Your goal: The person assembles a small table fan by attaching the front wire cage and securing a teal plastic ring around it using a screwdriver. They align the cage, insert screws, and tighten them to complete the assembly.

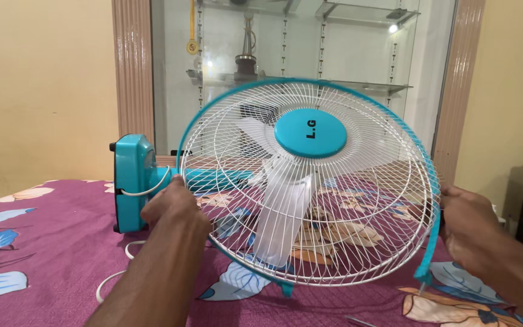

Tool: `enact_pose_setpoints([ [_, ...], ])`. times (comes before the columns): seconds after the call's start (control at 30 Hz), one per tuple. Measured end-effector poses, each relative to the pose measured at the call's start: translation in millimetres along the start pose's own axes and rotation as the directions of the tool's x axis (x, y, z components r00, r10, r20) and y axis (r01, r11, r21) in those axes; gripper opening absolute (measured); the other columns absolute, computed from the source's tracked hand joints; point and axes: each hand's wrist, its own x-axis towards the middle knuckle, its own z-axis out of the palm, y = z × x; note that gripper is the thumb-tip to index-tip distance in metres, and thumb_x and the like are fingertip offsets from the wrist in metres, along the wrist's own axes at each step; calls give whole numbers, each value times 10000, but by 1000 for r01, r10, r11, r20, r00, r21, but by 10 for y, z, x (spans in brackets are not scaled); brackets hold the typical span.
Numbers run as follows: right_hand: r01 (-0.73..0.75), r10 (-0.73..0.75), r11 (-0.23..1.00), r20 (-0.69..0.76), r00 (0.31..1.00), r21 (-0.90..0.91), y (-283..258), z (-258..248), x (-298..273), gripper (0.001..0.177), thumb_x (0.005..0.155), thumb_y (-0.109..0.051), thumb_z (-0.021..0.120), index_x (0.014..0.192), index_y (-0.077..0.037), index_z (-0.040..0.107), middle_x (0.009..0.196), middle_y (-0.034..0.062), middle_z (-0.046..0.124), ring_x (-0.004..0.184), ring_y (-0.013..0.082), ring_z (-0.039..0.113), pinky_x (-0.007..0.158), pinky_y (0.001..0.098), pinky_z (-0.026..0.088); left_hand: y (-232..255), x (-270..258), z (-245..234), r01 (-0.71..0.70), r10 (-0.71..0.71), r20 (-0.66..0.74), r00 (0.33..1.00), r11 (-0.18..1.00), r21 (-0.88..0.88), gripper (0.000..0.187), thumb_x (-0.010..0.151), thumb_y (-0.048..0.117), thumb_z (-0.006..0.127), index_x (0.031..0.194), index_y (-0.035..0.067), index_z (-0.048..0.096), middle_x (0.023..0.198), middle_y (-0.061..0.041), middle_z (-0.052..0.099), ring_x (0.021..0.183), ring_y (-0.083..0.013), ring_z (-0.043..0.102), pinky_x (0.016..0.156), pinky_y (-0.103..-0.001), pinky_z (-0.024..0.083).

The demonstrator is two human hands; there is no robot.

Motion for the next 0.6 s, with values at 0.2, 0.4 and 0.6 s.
enact_pose_setpoints([
  [0.2,-68,70,996,-51,996,49,78,-47,21,254,1040,-63,515,1180,119,624,962,169,666,749,218,633,667,360,545,-60,72,0,-33,33,-2,999,999,-3,216,886,182,801,1023,19,764,895,-86,770,657,-174,709,509,-322,541],
  [0.4,36,-44,995,88,995,93,166,-138,166,260,1058,-89,453,1159,74,628,948,133,666,719,187,603,643,360,536,-138,209,19,-157,156,31,987,987,40,162,904,196,784,1005,78,830,845,-48,772,596,-126,629,455,-290,461],
  [0.6,-76,84,988,-58,995,132,115,-59,107,248,1079,-109,456,1126,82,606,955,126,662,787,185,652,758,356,593,-135,342,27,-360,351,85,933,897,256,168,901,216,778,1063,207,823,893,-24,784,700,-131,708,601,-291,574],
])
